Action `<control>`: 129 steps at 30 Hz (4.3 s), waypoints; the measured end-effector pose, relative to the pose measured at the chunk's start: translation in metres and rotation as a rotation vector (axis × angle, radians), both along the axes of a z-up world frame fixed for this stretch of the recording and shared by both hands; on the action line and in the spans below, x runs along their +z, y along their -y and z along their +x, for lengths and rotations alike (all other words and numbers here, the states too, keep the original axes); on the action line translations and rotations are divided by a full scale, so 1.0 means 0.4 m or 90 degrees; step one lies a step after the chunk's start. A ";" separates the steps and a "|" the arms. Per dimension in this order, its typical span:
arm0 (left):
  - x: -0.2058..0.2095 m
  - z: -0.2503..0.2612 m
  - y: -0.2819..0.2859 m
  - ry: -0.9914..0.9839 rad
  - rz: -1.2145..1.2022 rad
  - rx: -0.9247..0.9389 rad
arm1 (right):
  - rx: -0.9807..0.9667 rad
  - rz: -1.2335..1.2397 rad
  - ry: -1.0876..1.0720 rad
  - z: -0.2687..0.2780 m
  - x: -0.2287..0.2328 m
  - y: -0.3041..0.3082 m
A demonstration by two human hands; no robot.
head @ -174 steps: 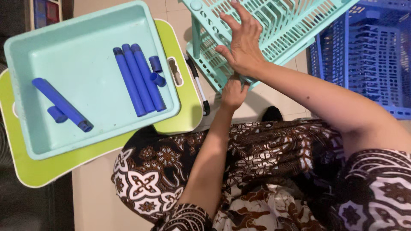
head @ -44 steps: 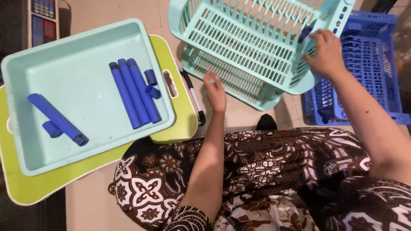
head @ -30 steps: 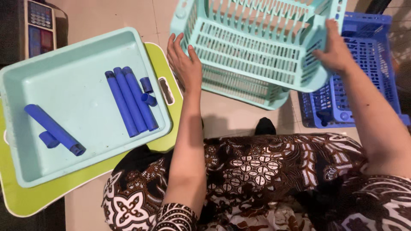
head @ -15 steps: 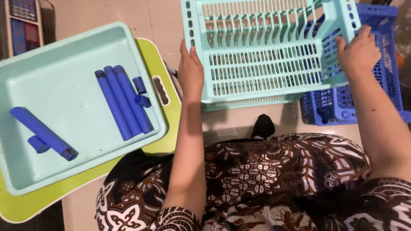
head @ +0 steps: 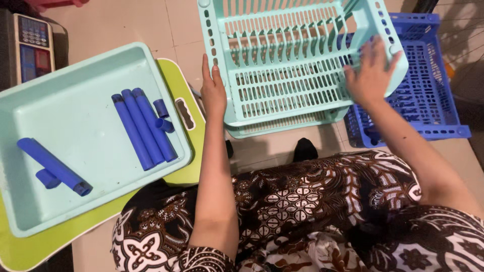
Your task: The person assembles two plastic dish racks by inserting cylindrical legs into the basket frames. They first complete a light green basket, then move to a blue basket and insert its legs.
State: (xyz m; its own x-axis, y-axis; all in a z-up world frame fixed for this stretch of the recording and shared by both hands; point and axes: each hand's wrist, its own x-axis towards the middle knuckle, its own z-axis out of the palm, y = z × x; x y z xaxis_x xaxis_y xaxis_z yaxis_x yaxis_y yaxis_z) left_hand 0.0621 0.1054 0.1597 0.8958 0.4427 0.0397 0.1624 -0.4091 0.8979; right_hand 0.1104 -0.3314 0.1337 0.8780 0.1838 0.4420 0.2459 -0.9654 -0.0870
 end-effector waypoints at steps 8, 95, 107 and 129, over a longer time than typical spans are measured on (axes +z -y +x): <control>-0.006 -0.042 0.015 -0.002 0.028 0.033 | 0.049 0.132 -0.114 -0.065 0.004 -0.077; -0.458 -0.042 0.259 -0.064 -0.060 -0.259 | 0.346 -0.190 -0.253 -0.037 -0.265 -0.322; -0.430 -0.067 0.340 -0.178 0.013 -0.363 | -0.176 0.104 -0.204 -0.204 -0.546 0.091; -0.472 -0.073 0.348 -0.202 0.012 -0.397 | -0.085 0.446 -0.524 -0.147 -0.490 -0.153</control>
